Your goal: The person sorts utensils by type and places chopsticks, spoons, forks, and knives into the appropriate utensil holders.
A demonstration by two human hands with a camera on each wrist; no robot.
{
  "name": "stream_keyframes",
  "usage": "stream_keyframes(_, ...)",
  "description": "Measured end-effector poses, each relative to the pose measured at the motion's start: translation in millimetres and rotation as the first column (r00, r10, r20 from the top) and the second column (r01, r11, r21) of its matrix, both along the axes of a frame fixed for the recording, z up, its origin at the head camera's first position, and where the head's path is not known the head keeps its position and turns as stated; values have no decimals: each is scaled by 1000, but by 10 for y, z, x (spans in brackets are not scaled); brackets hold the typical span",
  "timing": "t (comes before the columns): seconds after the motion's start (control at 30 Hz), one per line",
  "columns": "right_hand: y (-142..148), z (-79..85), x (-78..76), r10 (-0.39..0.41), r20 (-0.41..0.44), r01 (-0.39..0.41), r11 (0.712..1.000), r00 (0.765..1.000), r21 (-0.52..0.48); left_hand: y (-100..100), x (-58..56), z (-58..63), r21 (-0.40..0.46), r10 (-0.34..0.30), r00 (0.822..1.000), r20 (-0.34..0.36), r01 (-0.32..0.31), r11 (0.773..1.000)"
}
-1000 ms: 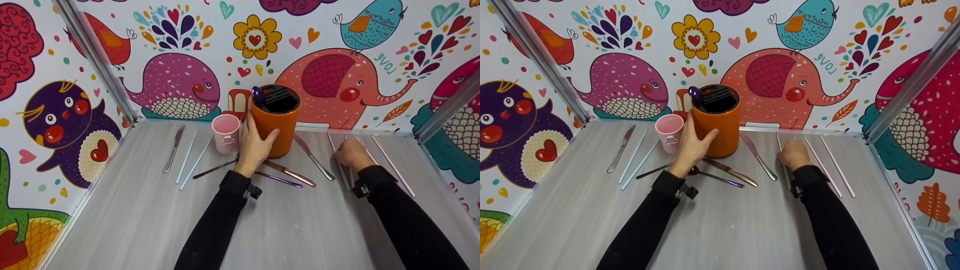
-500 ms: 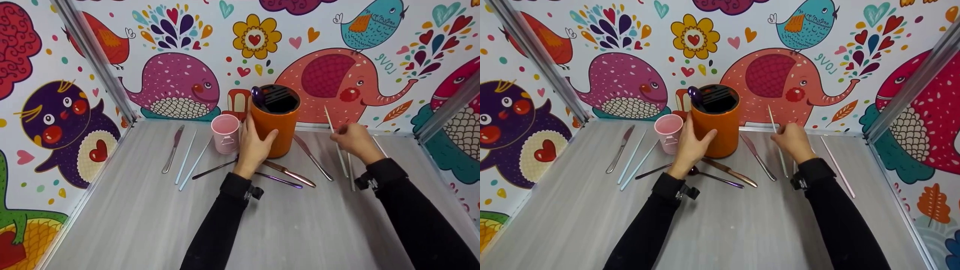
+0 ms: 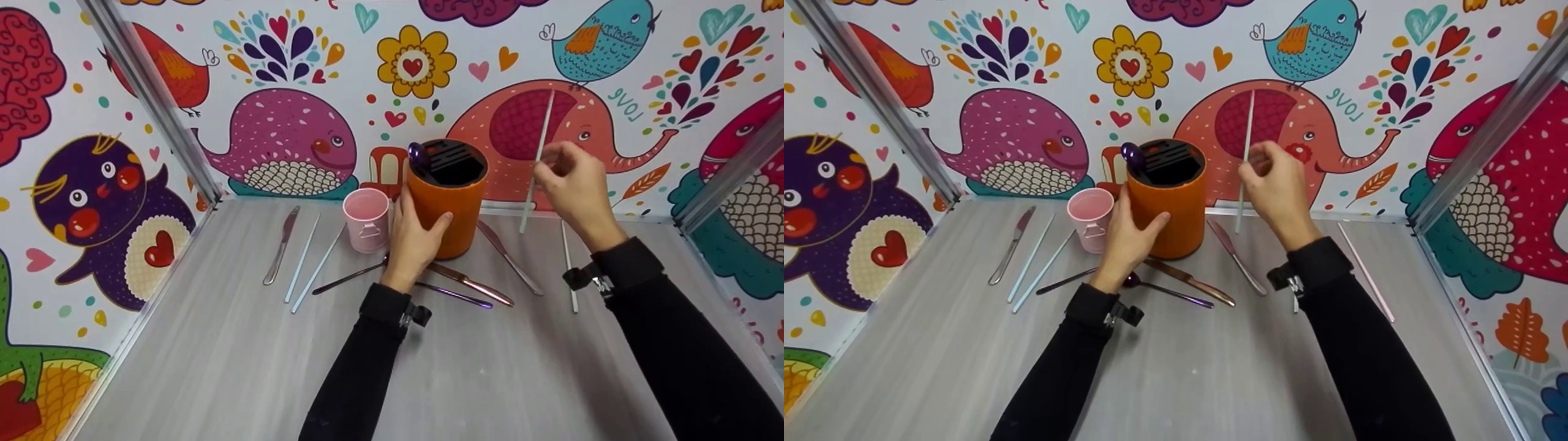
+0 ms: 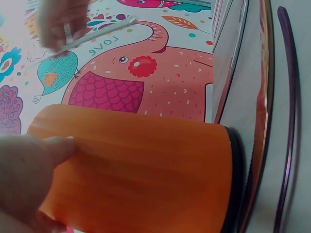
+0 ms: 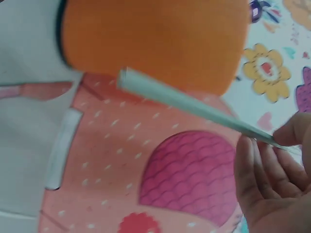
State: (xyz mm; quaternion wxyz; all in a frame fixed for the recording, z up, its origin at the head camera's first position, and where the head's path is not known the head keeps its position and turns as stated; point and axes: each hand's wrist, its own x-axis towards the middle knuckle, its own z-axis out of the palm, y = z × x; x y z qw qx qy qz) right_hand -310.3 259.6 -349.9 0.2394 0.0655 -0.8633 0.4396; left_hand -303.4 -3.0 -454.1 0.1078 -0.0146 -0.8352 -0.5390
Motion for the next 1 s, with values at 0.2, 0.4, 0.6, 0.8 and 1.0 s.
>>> stream_keyframes(0.2,-204,167,1,5,-146,-26,989,989,-143,6,-8,-26,14,-8,1000,4,8,1000)
stream_keyframes(0.4,-346,244,-25,26,-241,-130,894,970,-429,-16,-7,-22,15,-10,1000,-7,10,1000)
stream_keyframes(0.6,-436,246,-15,13,-281,-164,837,960,-521,-31,-7,-9,11,-12,1000,-23,12,1000)
stream_keyframes(0.8,-452,207,-68,-41,-308,-128,852,951,-508,-41,4,-10,0,-17,1000,-17,17,1000)
stream_keyframes(1.0,-452,114,-138,38,-276,-182,836,960,-518,-24,6,-1,15,-10,1000,-4,10,1000)
